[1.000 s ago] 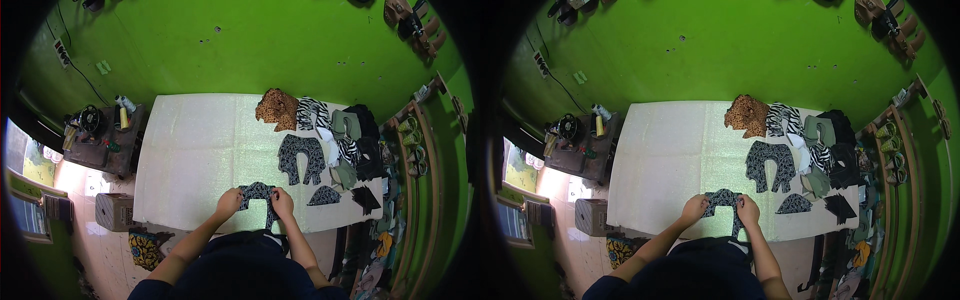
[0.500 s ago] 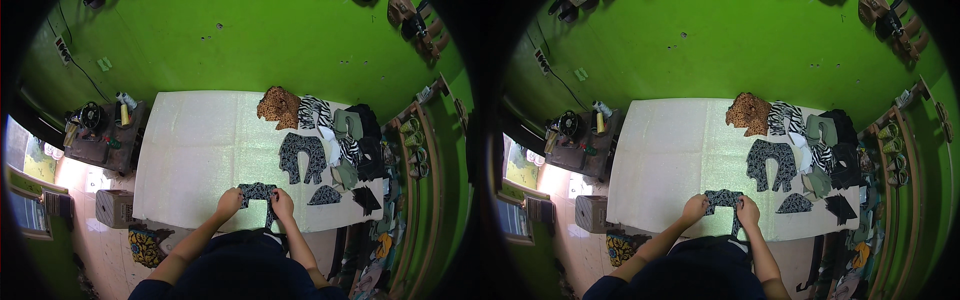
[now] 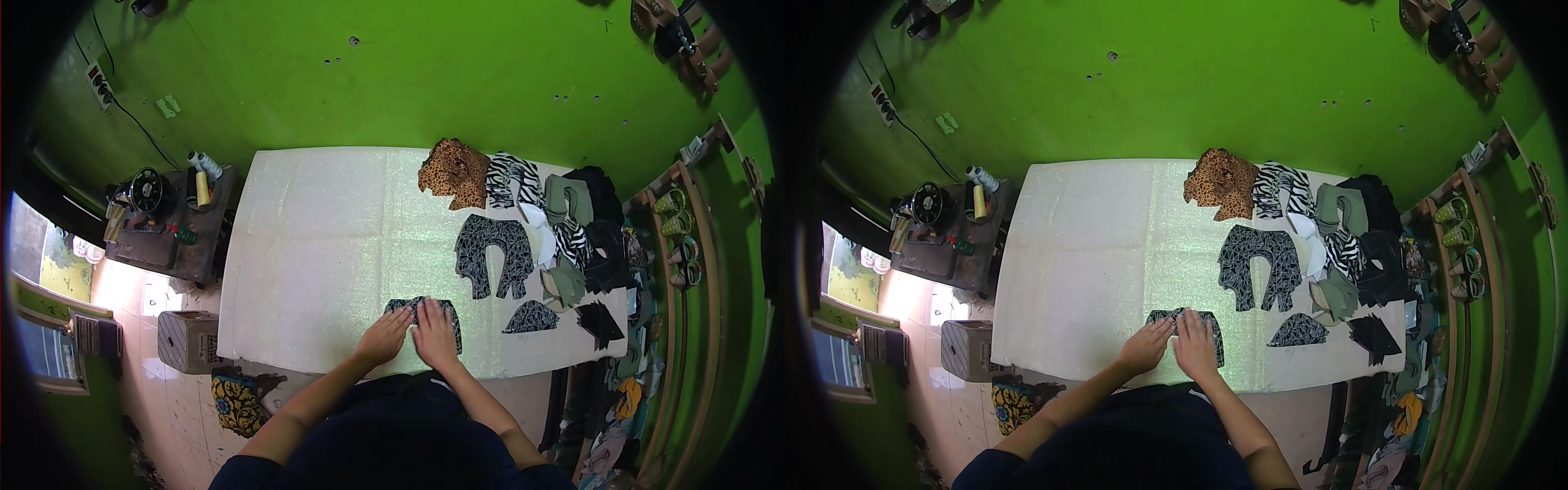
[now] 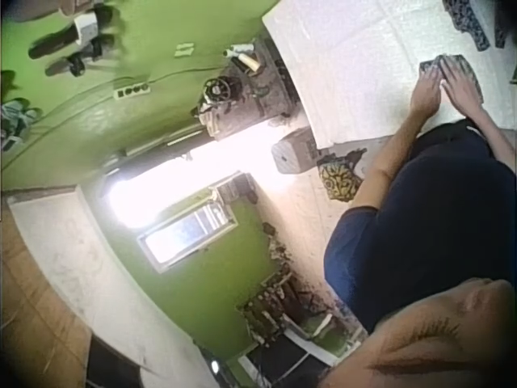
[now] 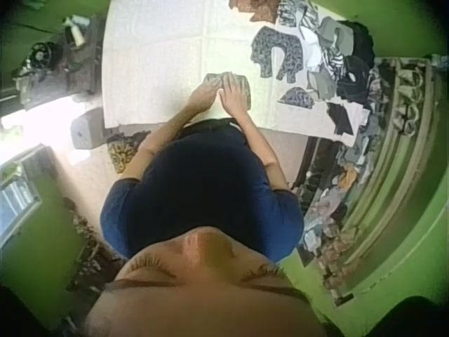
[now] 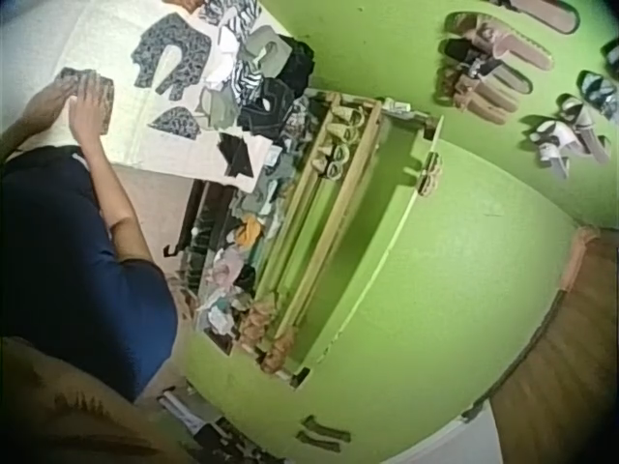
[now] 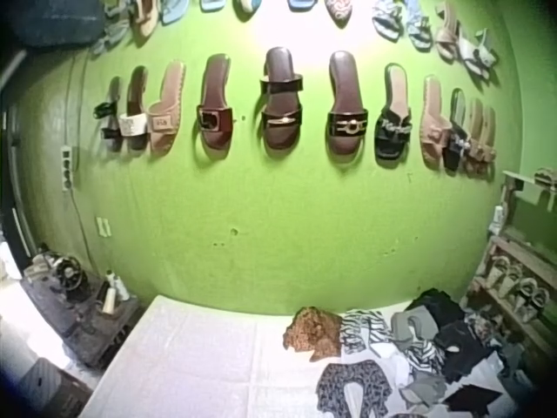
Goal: Organize and stack various patterned fabric pieces (leopard and abstract prints) on a table in a shoe manufacturing workshop.
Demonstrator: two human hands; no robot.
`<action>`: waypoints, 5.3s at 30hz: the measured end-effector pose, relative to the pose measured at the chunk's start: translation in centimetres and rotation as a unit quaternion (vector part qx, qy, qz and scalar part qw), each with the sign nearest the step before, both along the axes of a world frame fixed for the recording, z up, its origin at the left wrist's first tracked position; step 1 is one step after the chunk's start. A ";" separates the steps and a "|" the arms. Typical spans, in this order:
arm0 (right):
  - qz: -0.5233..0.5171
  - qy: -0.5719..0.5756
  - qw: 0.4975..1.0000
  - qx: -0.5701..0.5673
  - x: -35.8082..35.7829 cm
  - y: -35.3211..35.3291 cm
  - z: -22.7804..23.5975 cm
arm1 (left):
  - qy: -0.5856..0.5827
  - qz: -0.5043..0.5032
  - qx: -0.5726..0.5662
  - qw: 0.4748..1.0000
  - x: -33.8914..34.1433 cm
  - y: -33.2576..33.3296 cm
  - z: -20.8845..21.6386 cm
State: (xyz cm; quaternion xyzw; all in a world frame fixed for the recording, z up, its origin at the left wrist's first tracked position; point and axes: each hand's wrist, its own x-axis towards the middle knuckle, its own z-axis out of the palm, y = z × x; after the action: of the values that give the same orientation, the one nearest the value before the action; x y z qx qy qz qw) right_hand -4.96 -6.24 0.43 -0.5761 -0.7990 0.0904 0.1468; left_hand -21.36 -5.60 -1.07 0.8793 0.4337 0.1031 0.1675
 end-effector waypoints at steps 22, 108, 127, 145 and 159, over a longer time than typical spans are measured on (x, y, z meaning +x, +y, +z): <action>-0.118 -0.066 0.989 -0.056 3.7 -0.8 -2.4 | -0.055 0.134 0.008 0.989 0.2 1.6 1.0; -0.161 0.477 0.848 -0.167 -29.7 25.4 -0.6 | -0.294 0.403 -0.093 0.862 -35.9 22.4 3.6; -0.190 0.345 0.919 -0.034 -33.9 36.2 -1.9 | -0.231 0.448 -0.033 0.863 -36.1 34.7 -0.4; -0.101 0.127 0.975 0.150 -34.2 36.7 -2.3 | -0.120 0.372 0.162 0.906 -36.3 34.9 1.8; -0.004 0.133 0.976 0.175 -34.8 37.4 -3.3 | -0.099 0.274 0.145 0.946 -36.9 35.7 0.0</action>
State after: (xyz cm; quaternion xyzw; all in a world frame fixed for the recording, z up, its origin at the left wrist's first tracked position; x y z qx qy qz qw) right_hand -39.81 31.19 -2.89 -0.5275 -0.7736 0.0239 0.3504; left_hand -58.27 30.09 -1.04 0.7266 0.6194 0.2936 0.0461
